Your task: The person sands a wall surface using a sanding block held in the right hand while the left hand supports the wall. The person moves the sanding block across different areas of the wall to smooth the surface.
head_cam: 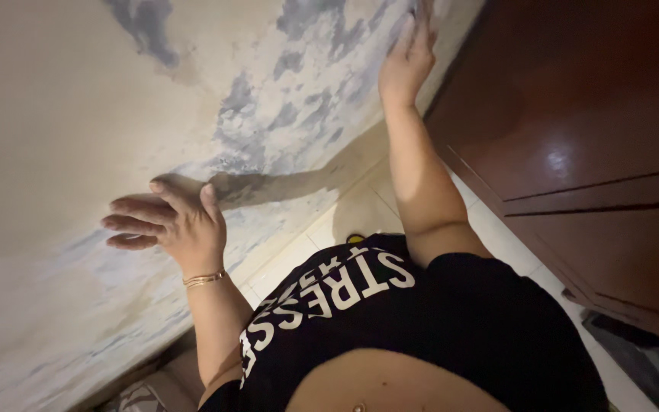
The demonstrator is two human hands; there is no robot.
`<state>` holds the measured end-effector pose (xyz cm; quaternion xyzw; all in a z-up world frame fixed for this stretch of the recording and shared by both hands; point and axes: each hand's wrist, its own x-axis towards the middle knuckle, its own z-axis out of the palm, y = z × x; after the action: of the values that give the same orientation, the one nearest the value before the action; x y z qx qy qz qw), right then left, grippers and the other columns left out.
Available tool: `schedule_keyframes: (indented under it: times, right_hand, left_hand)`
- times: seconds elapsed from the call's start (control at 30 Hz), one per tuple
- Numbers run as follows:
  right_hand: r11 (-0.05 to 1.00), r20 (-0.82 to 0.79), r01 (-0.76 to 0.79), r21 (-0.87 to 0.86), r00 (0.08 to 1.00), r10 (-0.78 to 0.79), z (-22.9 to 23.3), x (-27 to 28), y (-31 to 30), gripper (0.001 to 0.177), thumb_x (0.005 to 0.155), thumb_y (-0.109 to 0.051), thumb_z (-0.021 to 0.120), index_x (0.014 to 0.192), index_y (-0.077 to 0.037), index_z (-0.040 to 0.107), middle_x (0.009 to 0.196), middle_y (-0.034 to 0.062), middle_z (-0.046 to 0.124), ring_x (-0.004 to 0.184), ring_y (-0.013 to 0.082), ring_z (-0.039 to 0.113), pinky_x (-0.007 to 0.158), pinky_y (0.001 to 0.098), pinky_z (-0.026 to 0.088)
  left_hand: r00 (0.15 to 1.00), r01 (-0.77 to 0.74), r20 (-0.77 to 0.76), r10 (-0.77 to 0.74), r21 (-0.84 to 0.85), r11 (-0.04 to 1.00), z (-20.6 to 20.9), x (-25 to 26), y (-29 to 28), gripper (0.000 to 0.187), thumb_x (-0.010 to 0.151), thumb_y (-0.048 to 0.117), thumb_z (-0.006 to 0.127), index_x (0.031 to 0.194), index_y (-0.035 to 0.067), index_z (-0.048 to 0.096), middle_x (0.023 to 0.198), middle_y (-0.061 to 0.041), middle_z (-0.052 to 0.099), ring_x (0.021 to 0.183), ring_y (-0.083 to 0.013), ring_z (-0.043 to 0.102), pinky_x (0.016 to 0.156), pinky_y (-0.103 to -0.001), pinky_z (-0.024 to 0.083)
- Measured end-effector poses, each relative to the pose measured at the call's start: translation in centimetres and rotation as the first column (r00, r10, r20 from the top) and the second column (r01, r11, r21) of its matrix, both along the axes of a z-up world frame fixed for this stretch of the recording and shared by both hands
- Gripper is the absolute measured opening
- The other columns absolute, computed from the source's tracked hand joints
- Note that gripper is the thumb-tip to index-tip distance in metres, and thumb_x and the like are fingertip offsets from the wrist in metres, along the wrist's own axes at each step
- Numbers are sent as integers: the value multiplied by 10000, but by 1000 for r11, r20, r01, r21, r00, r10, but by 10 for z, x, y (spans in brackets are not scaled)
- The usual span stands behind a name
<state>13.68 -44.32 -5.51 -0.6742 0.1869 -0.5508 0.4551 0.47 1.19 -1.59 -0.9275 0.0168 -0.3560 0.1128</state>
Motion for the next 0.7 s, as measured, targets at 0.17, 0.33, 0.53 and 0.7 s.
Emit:
schedule_keyframes:
  times: [0.17,0.33,0.53,0.7]
  right_hand:
    - [969,-1,79,-232,997,-82,-6,9,-4,319,1094,-158,510,1385,-81,616,1441,121,649,1399,317,596,1293,472,318]
    - [987,-118,125,-101,983,-137,-52,4,-14,382,1064,-146,505,1425,-40,574,1510,191,545,1385,353,528,1204,470,304]
    - [994,-51,109,-1,993,-109,-21,12,-9,324,1111,-128,515,1411,-93,633,1467,123,658,1368,312,629,1196,417,433]
    - [955,17,-35,-296,999,41,-6,1,4,376,1077,-97,505,1449,-112,560,1440,67,641,1320,309,640,1165,401,477]
  left_hand:
    - [1000,-18,5,18,6,1000,0,-1,1,853,1151,722,192,1658,183,-233,1585,-328,-371,1424,-546,-380,1081,-745,-241]
    - [999,-3,32,3,2,1000,8,0,-5,835,1157,710,176,1658,185,-238,1593,-322,-366,1441,-533,-374,1101,-724,-239]
    - [985,-47,167,49,-15,999,23,-5,-31,766,1132,660,114,1657,200,-202,1644,-260,-314,1521,-449,-293,1221,-626,-187]
    - [961,177,232,-149,-104,979,26,2,-71,741,1124,620,183,1736,252,-14,1736,-167,-195,1577,-351,-190,1315,-524,-101]
